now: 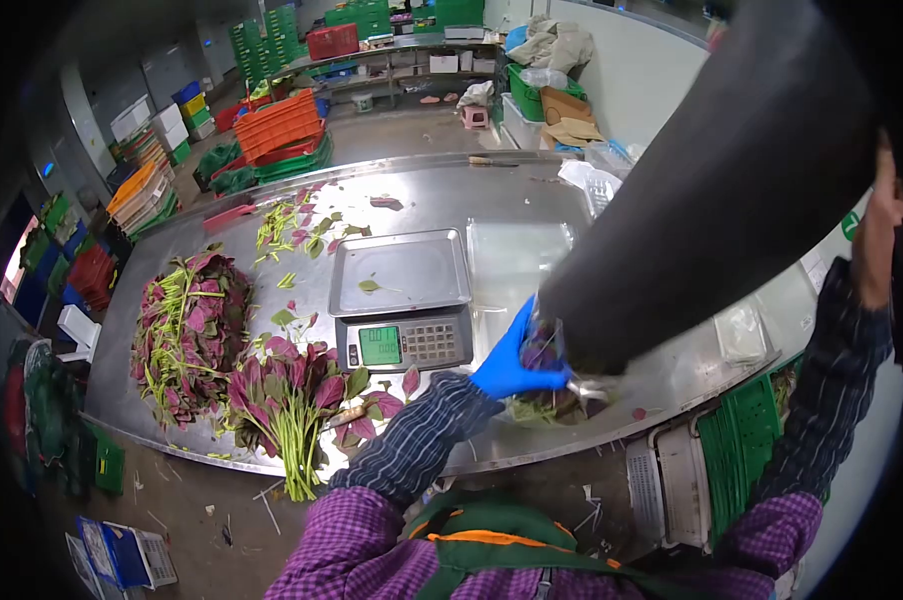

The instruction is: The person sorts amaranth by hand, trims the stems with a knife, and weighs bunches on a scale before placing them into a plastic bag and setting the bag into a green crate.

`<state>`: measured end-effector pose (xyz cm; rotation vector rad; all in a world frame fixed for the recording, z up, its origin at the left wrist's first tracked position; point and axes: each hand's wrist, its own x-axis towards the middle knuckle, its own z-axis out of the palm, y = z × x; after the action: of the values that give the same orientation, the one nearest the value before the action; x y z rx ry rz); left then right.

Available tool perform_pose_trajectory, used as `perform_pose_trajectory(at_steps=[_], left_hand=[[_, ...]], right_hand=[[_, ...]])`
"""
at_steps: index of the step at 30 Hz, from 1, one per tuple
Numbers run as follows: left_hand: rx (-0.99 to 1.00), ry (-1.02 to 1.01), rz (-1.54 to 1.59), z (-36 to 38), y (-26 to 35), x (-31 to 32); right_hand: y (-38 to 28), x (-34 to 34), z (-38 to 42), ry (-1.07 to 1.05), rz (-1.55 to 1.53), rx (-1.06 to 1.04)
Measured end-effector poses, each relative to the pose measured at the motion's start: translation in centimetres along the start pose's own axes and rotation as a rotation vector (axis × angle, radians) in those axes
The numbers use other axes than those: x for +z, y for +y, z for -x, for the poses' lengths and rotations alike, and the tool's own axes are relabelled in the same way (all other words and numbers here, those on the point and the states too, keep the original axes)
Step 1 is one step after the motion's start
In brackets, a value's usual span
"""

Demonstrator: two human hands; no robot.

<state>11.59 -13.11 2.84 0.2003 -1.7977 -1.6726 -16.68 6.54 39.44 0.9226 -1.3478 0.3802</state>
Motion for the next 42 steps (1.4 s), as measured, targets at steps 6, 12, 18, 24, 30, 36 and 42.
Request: perform_pose_trajectory(at_steps=[6, 12, 18, 24, 30, 36, 42], left_hand=[[0.089, 0.199, -0.042, -2.8, 0.8, 3.4], [0.442, -0.326, -0.786, 8.5, -2.2, 5.7], [-0.221, 0.046, -0.365, 21.2, -10.6, 3.6], [-0.893, 0.433, 0.126, 15.0, -14.3, 4.3], [-0.687, 0.495, -0.178, 15.8, -15.0, 5.7], [-0.745, 0.618, -0.008, 23.7, -11.0, 8.6], [-0.713, 0.694, 0.142, 23.3, -8.6, 10.2]], right_hand=[[1.2, 3.6, 2.6, 0.306, -0.675, 0.596], [-12.7, 3.9, 21.9, -0.229, -0.859, 0.488], [-13.6, -5.2, 44.5, -1.345, -1.097, 0.988], [-15.4, -11.6, 52.6, -1.586, -1.401, 1.461], [-12.5, -14.2, 52.2, -1.529, -1.061, 1.483], [-10.7, -14.5, 51.4, -1.38, -1.002, 1.147], [-15.3, -1.7, 45.2, -1.145, -1.222, 1.077]])
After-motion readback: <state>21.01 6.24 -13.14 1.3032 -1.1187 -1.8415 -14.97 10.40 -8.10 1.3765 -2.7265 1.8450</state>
